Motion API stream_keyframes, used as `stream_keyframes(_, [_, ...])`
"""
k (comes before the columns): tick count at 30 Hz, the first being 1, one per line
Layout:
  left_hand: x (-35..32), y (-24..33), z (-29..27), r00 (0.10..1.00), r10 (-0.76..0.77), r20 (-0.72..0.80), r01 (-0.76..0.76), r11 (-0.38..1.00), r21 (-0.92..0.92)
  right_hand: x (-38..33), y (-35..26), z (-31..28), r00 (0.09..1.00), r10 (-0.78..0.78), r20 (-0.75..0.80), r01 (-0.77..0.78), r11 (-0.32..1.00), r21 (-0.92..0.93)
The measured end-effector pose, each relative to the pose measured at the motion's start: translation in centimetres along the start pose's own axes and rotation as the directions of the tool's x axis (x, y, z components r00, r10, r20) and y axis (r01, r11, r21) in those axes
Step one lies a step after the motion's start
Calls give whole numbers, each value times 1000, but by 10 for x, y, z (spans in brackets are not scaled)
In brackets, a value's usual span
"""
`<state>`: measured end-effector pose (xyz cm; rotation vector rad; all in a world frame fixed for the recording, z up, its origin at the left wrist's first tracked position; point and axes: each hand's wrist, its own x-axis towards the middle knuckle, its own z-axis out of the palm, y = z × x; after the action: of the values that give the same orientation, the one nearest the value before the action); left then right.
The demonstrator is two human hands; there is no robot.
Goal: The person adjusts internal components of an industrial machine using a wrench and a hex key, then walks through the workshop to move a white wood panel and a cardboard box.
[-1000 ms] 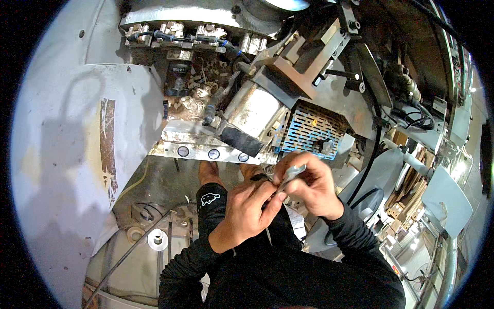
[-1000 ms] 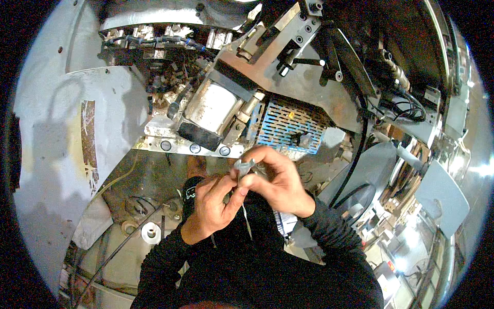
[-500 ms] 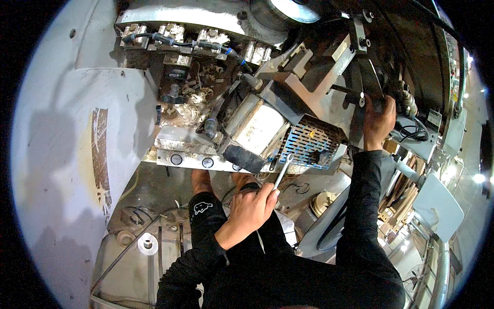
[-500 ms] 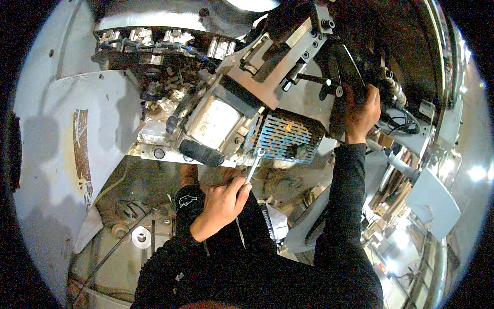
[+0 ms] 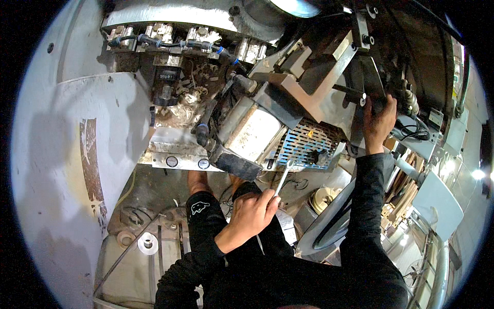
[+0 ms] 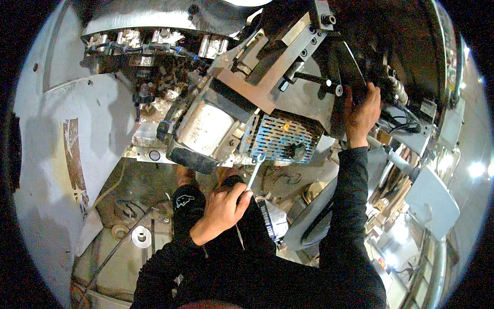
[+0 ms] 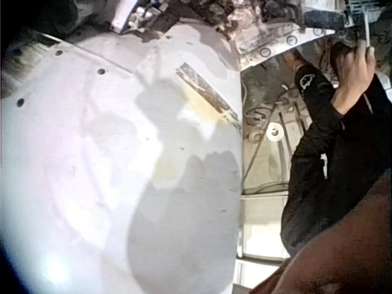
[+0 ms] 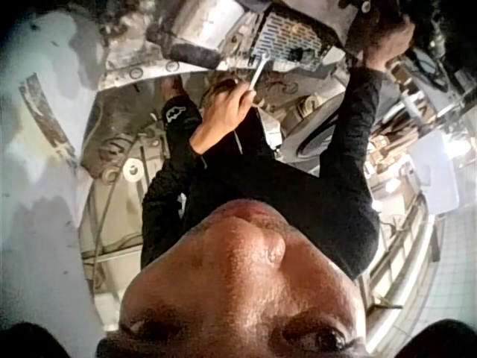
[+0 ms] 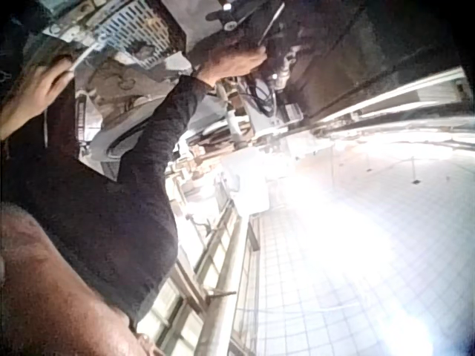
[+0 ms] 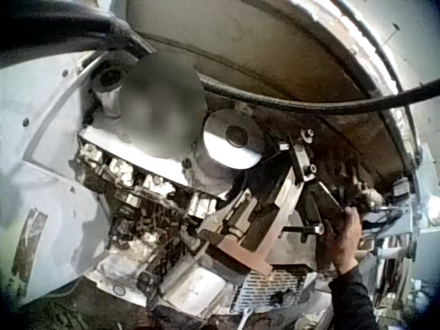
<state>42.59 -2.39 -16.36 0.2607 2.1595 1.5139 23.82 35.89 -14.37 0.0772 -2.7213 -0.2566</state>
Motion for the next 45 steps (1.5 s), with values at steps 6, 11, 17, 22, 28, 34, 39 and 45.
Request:
stream_keyframes(6, [-11,-7,-6,999,-40,26,41,999,-33,10,-19,20,959,194,-205,-236,950,-205])
stream_keyframes(11, [10,9,-1,1000,-1,4,1,998,66,7,-22,21,960,180,-213,-231,941,-247])
stream_keyframes(17, [72,30,29,984,-134,121,121,987,106,7,-19,5,993,120,-17,-121,987,-105])
stream_keyframes(22, [65,78,-25,986,18,163,-65,955,289,10,-29,5,976,183,-118,-200,968,-152])
stream_keyframes(28, [194,143,-168,774,542,-327,-336,790,513,9,-26,16,955,241,-174,-275,939,-207])
stream_keyframes(34, [339,118,-209,866,495,74,-441,686,579,15,-34,8,965,241,-104,-256,949,-184])
stream_keyframes(39, [365,119,-212,898,323,298,-436,568,698,7,-27,11,966,228,-124,-249,948,-197])
stream_keyframes(45, [376,122,-213,739,503,449,-600,187,778,11,-28,13,975,186,-118,-209,949,-237])
